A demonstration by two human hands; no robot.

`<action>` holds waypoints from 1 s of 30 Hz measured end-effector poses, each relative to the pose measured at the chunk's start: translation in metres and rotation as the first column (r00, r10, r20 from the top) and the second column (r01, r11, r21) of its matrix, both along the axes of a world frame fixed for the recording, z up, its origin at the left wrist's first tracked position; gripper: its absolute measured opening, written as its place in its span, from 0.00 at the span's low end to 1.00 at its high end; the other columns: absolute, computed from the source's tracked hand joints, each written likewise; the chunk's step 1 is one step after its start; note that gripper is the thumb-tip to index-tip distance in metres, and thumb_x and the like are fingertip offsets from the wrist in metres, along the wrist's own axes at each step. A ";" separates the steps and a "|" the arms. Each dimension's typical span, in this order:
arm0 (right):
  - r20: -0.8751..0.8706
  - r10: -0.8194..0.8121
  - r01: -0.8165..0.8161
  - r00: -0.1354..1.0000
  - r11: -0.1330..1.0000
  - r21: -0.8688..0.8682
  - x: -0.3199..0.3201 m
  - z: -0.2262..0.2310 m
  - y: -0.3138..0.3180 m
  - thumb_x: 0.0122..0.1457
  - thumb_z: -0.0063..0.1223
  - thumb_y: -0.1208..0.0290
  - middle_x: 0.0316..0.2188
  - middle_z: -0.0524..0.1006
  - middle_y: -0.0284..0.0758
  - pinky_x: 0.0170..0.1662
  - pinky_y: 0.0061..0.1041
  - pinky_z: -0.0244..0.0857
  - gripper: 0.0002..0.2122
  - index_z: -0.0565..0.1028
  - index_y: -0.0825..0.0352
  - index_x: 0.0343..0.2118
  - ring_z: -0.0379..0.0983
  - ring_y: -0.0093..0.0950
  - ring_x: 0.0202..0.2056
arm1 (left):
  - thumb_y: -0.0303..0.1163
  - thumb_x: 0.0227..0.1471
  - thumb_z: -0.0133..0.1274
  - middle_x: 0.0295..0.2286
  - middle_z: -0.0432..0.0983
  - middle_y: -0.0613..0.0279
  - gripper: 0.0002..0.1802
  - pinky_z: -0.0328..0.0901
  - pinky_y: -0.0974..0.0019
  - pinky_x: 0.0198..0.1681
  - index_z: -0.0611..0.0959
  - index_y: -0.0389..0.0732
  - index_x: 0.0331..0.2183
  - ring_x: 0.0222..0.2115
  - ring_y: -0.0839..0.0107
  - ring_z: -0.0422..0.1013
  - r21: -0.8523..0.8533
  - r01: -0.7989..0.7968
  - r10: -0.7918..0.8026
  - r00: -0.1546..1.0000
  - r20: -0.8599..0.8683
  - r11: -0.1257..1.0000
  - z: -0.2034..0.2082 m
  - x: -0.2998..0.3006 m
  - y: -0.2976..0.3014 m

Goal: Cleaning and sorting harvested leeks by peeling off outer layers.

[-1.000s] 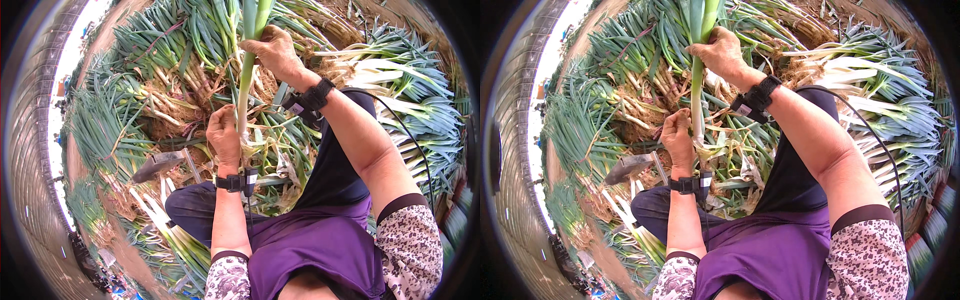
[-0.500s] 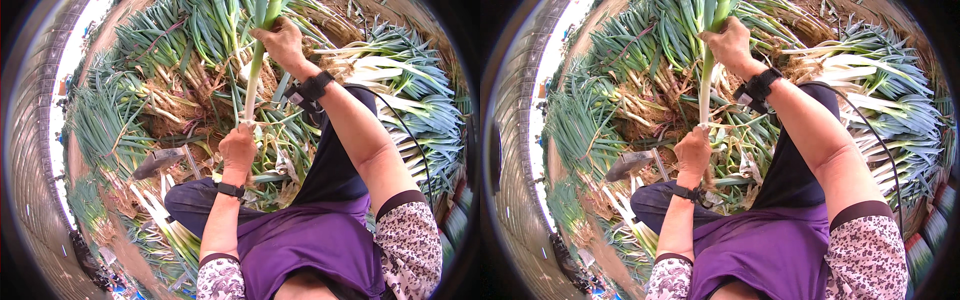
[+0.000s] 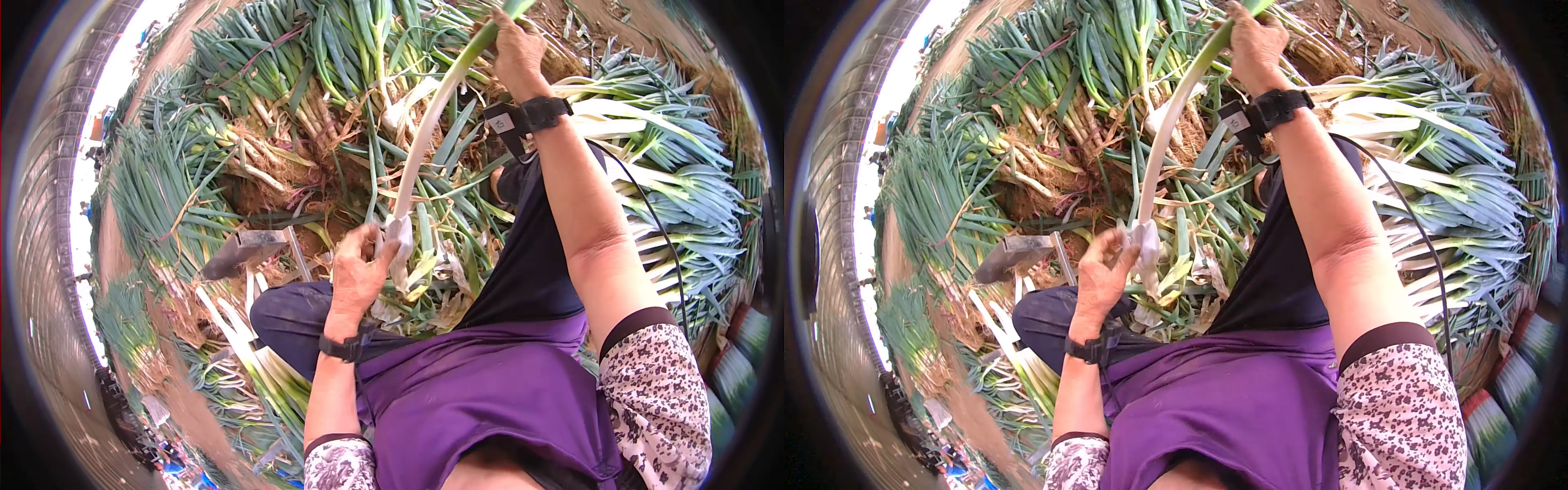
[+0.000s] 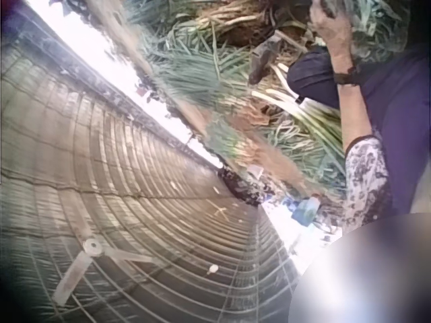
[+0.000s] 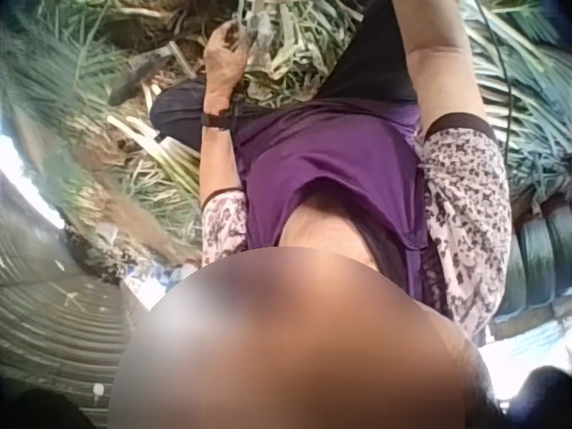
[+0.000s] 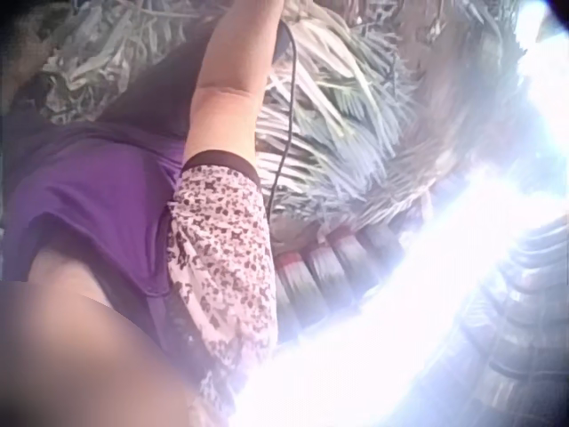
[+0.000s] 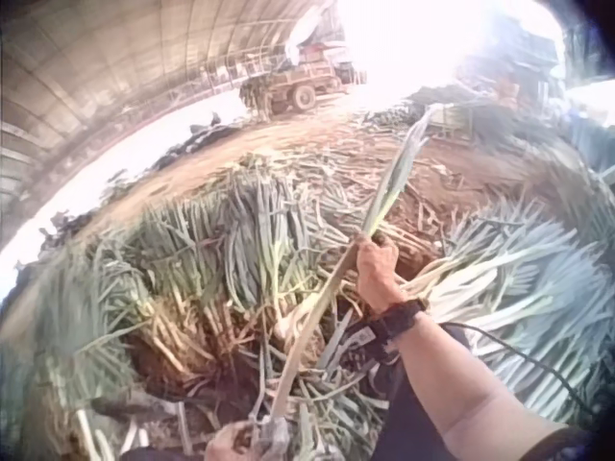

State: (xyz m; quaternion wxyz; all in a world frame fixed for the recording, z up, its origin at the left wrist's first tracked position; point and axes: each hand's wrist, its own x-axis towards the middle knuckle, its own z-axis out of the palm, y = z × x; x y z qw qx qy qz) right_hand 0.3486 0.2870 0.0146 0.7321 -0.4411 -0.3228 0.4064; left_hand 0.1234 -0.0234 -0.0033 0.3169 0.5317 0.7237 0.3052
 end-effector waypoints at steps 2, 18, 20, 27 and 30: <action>-0.393 0.071 -0.110 0.917 0.991 -0.078 0.004 0.005 0.001 0.53 0.57 0.77 0.28 0.75 0.38 0.31 0.34 0.75 0.11 0.69 0.72 0.36 0.75 0.31 0.27 | 0.42 0.42 0.63 0.33 0.74 0.50 0.28 0.68 0.61 0.35 0.75 0.33 0.40 0.29 0.55 0.71 0.434 0.211 -0.016 0.911 -0.412 0.876 -0.001 0.010 0.017; -0.543 -0.084 -0.116 0.835 0.939 -0.324 0.022 -0.012 -0.005 0.61 0.44 0.72 0.30 0.70 0.38 0.31 0.37 0.70 0.07 0.68 0.69 0.38 0.69 0.33 0.25 | 0.19 0.42 0.52 0.19 0.66 0.52 0.05 0.60 0.56 0.23 0.72 0.35 0.21 0.22 0.52 0.66 0.387 0.374 -0.236 0.903 -0.360 0.843 0.007 0.025 -0.011; -0.549 0.020 -0.142 0.836 0.973 -0.181 0.049 -0.042 0.023 0.62 0.41 0.72 0.28 0.68 0.39 0.29 0.38 0.70 0.07 0.65 0.69 0.39 0.68 0.33 0.23 | 0.21 0.44 0.51 0.18 0.66 0.51 0.07 0.60 0.56 0.24 0.70 0.36 0.20 0.22 0.51 0.66 0.343 0.363 -0.237 0.903 -0.357 0.866 0.001 0.013 -0.040; -0.704 0.320 -0.489 0.634 0.871 -0.044 0.048 -0.024 0.019 0.66 0.31 0.64 0.25 0.63 0.36 0.23 0.24 0.59 0.12 0.59 0.71 0.35 0.59 0.26 0.22 | 0.30 0.51 0.56 0.21 0.74 0.66 0.09 0.63 0.74 0.25 0.78 0.34 0.26 0.21 0.80 0.66 0.150 -0.027 -0.014 0.963 0.268 0.988 0.036 -0.022 -0.054; -0.745 0.380 -0.556 0.548 0.831 0.015 0.026 -0.010 0.010 0.66 0.31 0.65 0.25 0.62 0.36 0.23 0.24 0.60 0.12 0.59 0.71 0.35 0.60 0.26 0.23 | 0.36 0.57 0.49 0.39 0.73 0.59 0.19 0.62 0.73 0.47 0.74 0.34 0.47 0.41 0.74 0.69 0.311 0.144 -0.263 0.883 0.388 0.940 0.042 -0.006 -0.007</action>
